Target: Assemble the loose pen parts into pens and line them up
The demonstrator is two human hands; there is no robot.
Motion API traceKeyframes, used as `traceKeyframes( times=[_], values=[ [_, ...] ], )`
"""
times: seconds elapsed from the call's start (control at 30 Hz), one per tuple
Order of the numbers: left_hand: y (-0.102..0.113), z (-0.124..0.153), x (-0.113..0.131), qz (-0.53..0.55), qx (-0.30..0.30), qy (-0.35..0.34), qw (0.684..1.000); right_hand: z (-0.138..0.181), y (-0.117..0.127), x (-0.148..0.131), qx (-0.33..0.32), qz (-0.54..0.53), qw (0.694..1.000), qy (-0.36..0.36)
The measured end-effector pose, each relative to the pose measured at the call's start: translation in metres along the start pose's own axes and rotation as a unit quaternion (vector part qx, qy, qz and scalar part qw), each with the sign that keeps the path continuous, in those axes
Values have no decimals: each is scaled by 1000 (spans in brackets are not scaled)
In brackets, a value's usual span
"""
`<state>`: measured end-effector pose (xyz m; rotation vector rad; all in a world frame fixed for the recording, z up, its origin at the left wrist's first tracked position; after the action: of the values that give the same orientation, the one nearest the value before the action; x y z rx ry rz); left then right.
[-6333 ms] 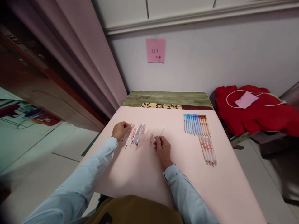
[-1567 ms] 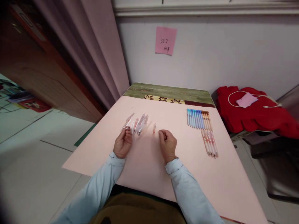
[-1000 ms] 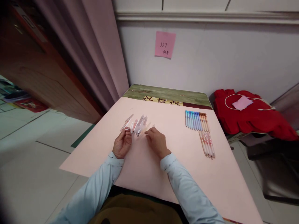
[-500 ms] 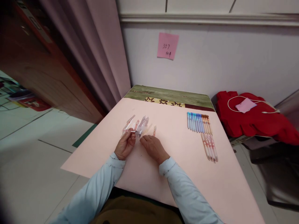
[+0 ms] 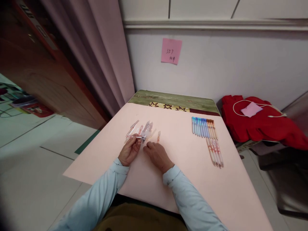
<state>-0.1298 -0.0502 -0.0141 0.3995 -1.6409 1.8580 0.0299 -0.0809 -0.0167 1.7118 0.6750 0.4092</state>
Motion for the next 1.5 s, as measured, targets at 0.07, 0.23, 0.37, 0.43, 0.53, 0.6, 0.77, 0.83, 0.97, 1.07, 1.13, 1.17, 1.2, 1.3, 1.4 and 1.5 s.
traceKeyframes(
  times=[0.07, 0.23, 0.37, 0.43, 0.53, 0.6, 0.77, 0.83, 0.97, 1.07, 1.13, 1.17, 1.2, 1.3, 1.4, 1.5],
  values=[
    [-1, 1, 1, -1, 1, -2, 1000, 3, 5, 0, 22, -17, 1000, 0],
    [-2, 1, 0, -20, 2, -8, 1000, 25, 28, 15, 257, -272, 915, -152],
    [-5, 1, -5, -88, -5, -15, 996, 39, 27, 26, 349, -565, 676, -318],
    [-7, 1, -7, -123, -11, -14, 992, 39, 22, 24, 336, -650, 594, -332],
    [-10, 2, -9, -149, -12, -16, 989, 35, 19, 16, 313, -696, 557, -328],
    [-11, 2, -9, -151, -10, -16, 988, 33, 21, 11, 303, -702, 558, -322],
    [-9, 1, -9, -147, 1, -21, 989, 32, 24, 8, 296, -696, 568, -326],
    [-7, 1, -9, -140, 7, -27, 990, 33, 24, 10, 312, -688, 568, -326],
    [-6, 0, -9, -134, 6, -31, 990, 34, 22, 11, 302, -683, 578, -330],
    [-6, 1, -10, -135, 2, -32, 990, 34, 22, 9, 294, -683, 580, -332],
    [-6, 2, -10, -136, 1, -32, 990, 34, 23, 8, 294, -688, 576, -330],
    [-7, 3, -10, -137, 0, -31, 990, 33, 23, 7, 292, -690, 575, -329],
    [-7, 3, -10, -138, 0, -30, 990, 33, 23, 6, 289, -692, 574, -329],
    [-9, 5, -10, -144, -2, -22, 989, 33, 22, 5, 281, -693, 576, -329],
    [-12, 7, -9, -149, -9, -12, 989, 32, 21, 4, 270, -693, 584, -326],
    [-14, 9, -9, -158, -21, -4, 987, 31, 20, 3, 256, -692, 596, -317]
  ],
)
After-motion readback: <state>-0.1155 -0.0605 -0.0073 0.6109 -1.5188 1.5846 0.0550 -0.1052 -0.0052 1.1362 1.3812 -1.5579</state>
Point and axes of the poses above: each hand's wrist, its own z-axis away from the middle knuckle, its own y-axis out of the back of the hand, x = y × z, the point moved 1 cm from there along -z, towards the middle knuckle, and after that the axes turned 4 degrees about -x, right-handed, at the moved point
